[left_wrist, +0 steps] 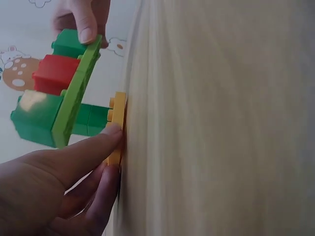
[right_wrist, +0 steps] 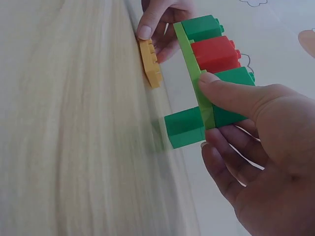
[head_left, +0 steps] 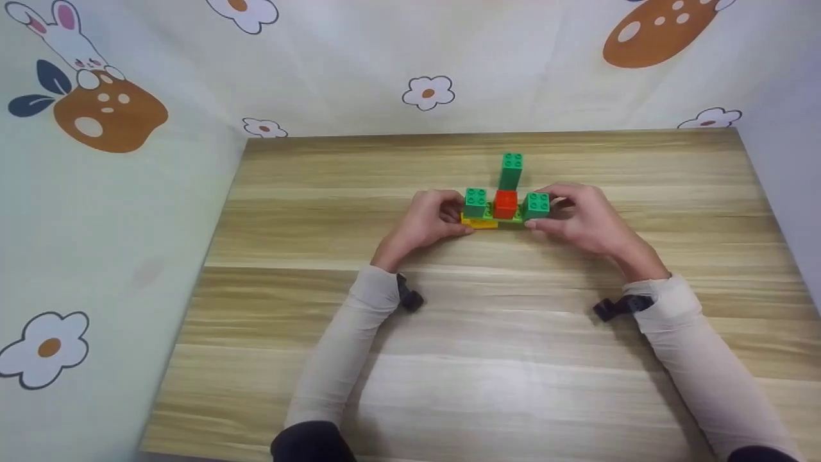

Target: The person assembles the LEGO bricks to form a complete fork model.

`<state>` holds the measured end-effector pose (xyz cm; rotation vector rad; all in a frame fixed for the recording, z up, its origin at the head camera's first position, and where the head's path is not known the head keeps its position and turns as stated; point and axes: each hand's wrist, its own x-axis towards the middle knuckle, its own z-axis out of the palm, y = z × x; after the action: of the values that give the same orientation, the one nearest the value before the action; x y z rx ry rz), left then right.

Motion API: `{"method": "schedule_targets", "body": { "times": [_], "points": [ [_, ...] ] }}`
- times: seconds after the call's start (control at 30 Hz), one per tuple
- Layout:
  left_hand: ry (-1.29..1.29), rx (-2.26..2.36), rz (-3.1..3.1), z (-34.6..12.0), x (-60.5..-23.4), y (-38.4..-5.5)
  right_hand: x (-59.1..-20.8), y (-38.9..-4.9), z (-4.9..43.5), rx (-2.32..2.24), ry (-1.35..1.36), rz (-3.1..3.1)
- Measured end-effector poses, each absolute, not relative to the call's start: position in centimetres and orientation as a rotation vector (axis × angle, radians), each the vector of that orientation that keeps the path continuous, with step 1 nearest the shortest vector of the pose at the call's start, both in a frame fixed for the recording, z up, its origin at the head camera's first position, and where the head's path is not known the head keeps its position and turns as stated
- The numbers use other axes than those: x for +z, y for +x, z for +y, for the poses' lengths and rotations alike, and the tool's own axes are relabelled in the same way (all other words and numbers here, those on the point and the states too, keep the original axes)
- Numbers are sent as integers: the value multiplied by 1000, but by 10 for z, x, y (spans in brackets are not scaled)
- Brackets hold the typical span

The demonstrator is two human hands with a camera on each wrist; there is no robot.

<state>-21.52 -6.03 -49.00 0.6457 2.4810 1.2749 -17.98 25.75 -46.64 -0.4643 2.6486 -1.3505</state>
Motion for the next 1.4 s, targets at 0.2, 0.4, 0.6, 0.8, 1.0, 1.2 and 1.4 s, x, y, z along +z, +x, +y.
{"method": "schedule_targets", "body": {
  "times": [0.2, 0.4, 0.6, 0.8, 1.0, 1.2, 1.4],
  "points": [
    [651, 1288, 2431, -50, -491, -209, -464, -179, 258, -1351, -503, 2658],
    [653, 1319, 2408, -50, -490, -209, -466, -180, 259, -1350, -536, 2678],
    [637, 1390, 2388, -60, -477, -209, -469, -181, 258, -1362, -595, 2700],
    [693, 1489, 2426, -74, -475, -205, -473, -181, 254, -1384, -607, 2687],
    [712, 1534, 2404, -81, -483, -201, -476, -180, 249, -1376, -602, 2675],
    [642, 1458, 2434, -83, -485, -201, -478, -181, 247, -1441, -535, 2634],
    [626, 1402, 2473, -84, -485, -203, -481, -181, 247, -1445, -570, 2597]
  ]
}}
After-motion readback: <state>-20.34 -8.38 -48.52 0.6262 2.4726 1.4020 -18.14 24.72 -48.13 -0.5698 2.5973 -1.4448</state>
